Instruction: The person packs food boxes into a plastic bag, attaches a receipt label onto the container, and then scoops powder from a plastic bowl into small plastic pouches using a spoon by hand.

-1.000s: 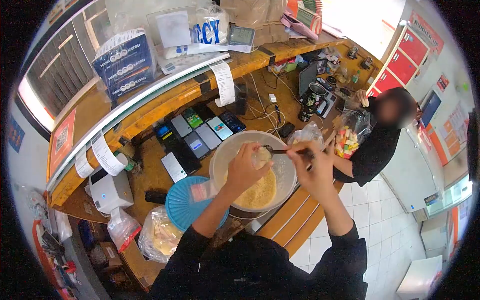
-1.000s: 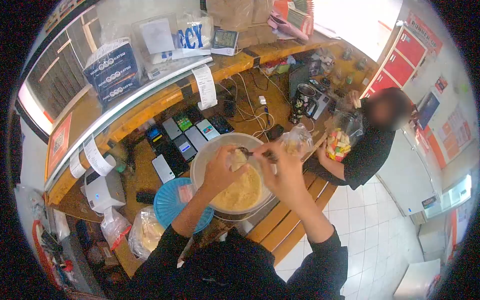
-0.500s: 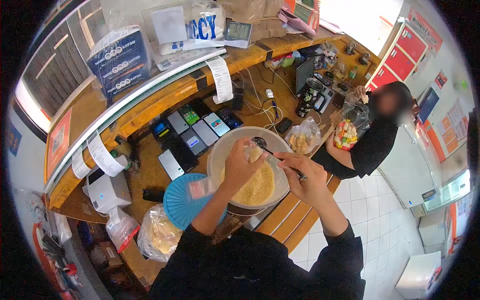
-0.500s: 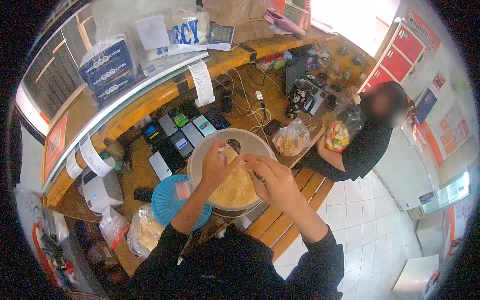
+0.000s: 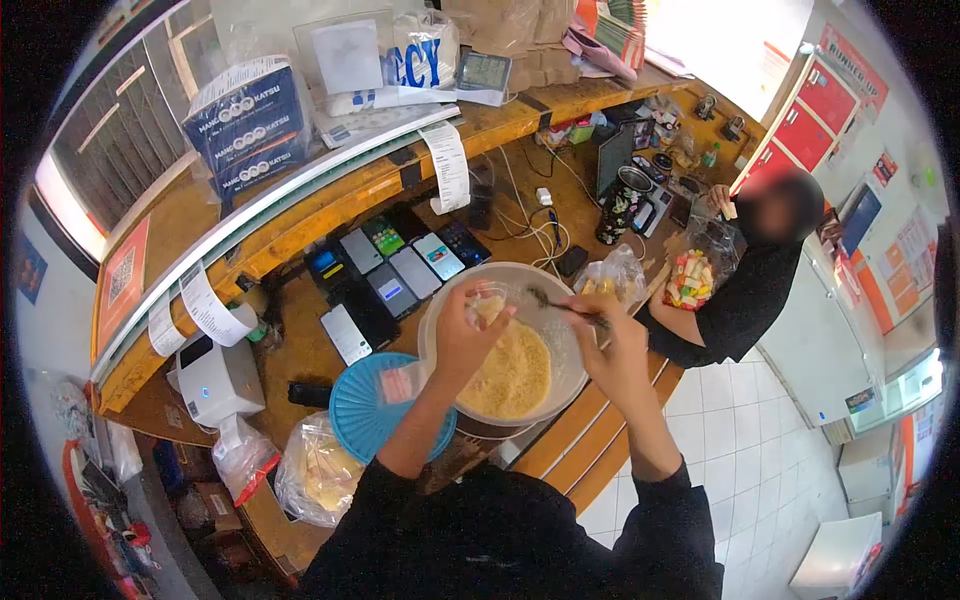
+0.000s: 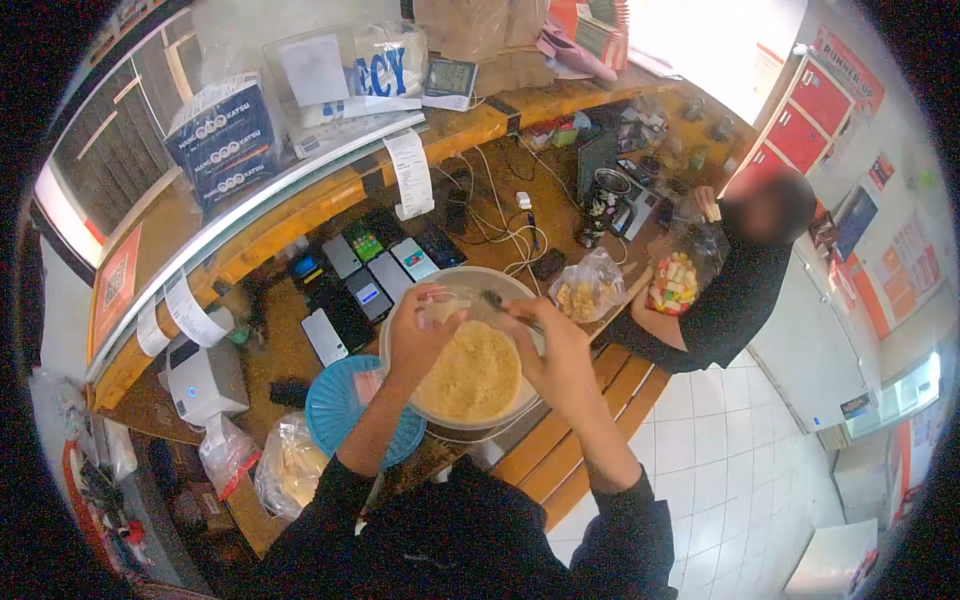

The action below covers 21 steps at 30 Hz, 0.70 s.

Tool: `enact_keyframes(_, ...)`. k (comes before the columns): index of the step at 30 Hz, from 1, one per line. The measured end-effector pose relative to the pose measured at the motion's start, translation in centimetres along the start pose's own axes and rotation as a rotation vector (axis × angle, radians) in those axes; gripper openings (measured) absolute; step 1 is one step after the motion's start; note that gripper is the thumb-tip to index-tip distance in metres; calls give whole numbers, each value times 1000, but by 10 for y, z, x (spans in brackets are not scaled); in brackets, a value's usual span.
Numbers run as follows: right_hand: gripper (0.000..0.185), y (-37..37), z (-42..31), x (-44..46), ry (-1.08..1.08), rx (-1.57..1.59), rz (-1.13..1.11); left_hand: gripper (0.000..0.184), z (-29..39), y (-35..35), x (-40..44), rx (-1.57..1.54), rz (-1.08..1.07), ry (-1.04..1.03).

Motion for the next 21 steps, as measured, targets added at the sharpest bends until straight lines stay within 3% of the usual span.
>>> enact_keyframes(3,29,-45,27,0,-140,-149,-183,47,10,6,0,-18,36,-30)
enact_keyframes(10,20,-83,58,-12,-228,37,-10,40,13,3,-6,-198,-68,-68)
enact_keyframes(12,15,-77,73,-17,-556,247,-61,37,6,9,-6,-316,-77,-26)
enact_keyframes(14,15,-79,85,-23,-574,326,-127,33,-5,11,-12,-332,-162,177)
enact_keyframes(16,15,-86,97,-27,-573,406,-184,30,-8,12,-21,-327,-154,188)
enact_keyframes(18,15,-77,84,-24,-210,168,-26,26,-10,9,-13,-325,-142,177)
enact_keyframes(19,15,-77,84,-26,-217,168,-26,25,-10,9,-16,-249,-130,171)
enact_keyframes(21,14,-83,94,-30,-433,172,-115,23,-13,10,-23,-172,-129,177)
Point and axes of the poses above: each hand's wrist, its own x-axis towards the middle knuckle, its own y-axis out of the back of the hand, z = x × y, the point moved 6 cm from there along x, towards the middle knuckle, and after that the axes turned 13 degrees about -y, right-handed, at the moved point
